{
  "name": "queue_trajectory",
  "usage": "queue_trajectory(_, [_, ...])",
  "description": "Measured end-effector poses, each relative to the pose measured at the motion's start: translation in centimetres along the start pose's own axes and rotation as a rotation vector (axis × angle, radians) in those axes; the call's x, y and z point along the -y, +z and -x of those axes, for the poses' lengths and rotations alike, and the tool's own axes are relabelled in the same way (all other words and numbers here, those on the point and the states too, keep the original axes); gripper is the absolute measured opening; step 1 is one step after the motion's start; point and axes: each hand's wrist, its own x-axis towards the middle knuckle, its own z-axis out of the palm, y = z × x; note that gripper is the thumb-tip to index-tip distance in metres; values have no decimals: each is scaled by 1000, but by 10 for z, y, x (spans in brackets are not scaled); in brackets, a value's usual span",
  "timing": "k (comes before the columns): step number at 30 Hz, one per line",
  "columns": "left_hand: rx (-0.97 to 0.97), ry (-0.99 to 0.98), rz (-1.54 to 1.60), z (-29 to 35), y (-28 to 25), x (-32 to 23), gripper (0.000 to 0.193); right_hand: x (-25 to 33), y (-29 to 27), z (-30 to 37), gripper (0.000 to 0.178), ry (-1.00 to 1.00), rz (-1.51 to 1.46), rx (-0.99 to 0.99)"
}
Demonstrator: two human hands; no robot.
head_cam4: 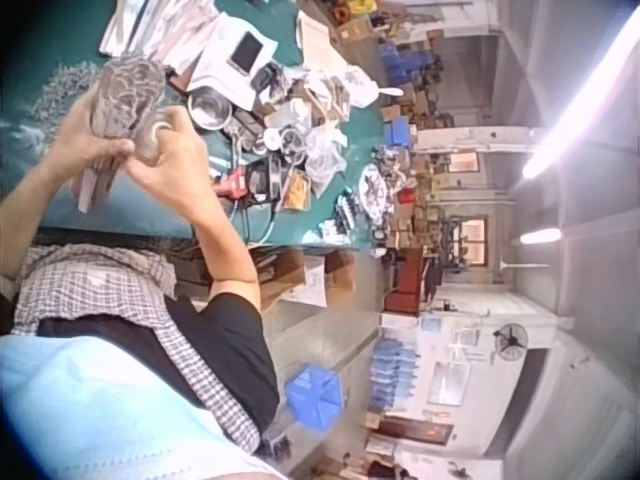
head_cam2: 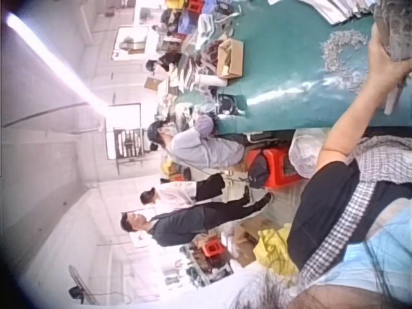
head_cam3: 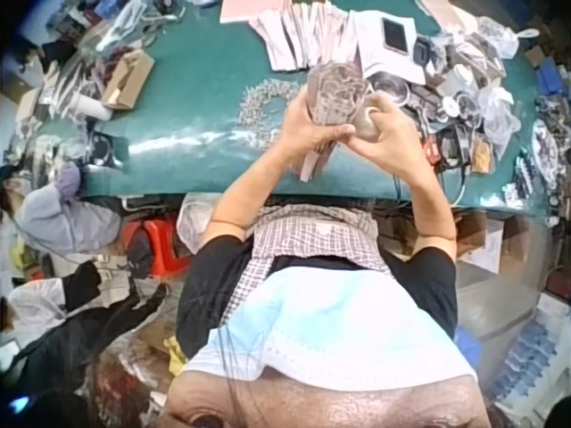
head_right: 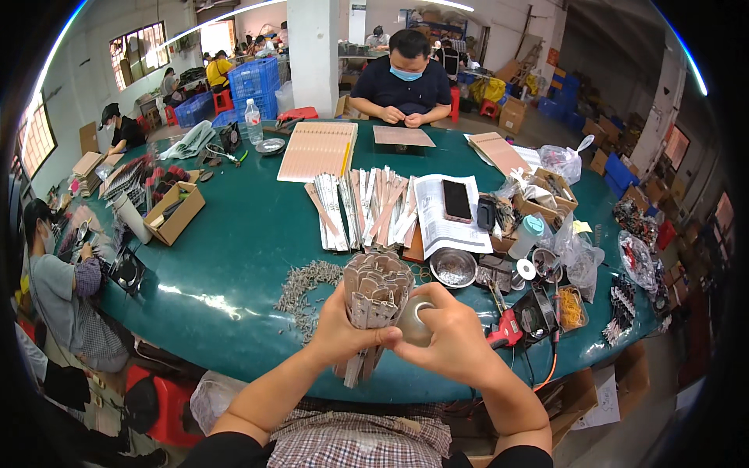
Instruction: The person binds a bundle of LED strips and places them into a box, then solders small metal connector pieces onto individual LED strips using a soldering gun.
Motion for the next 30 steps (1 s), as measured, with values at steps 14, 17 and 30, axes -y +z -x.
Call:
queue_trajectory(14, [326,-61,196,17,-18,-3,103,-24,-7,-7,23,-72,-43,152])
queue_trajectory(17, [376,255,-318,3,-23,-3,119,-21,-4,-8,23,-175,-94,251])
queue_trajectory(30, [110,79,-71,18,-2,6,67,-24,8,0,26,-8,39,26])
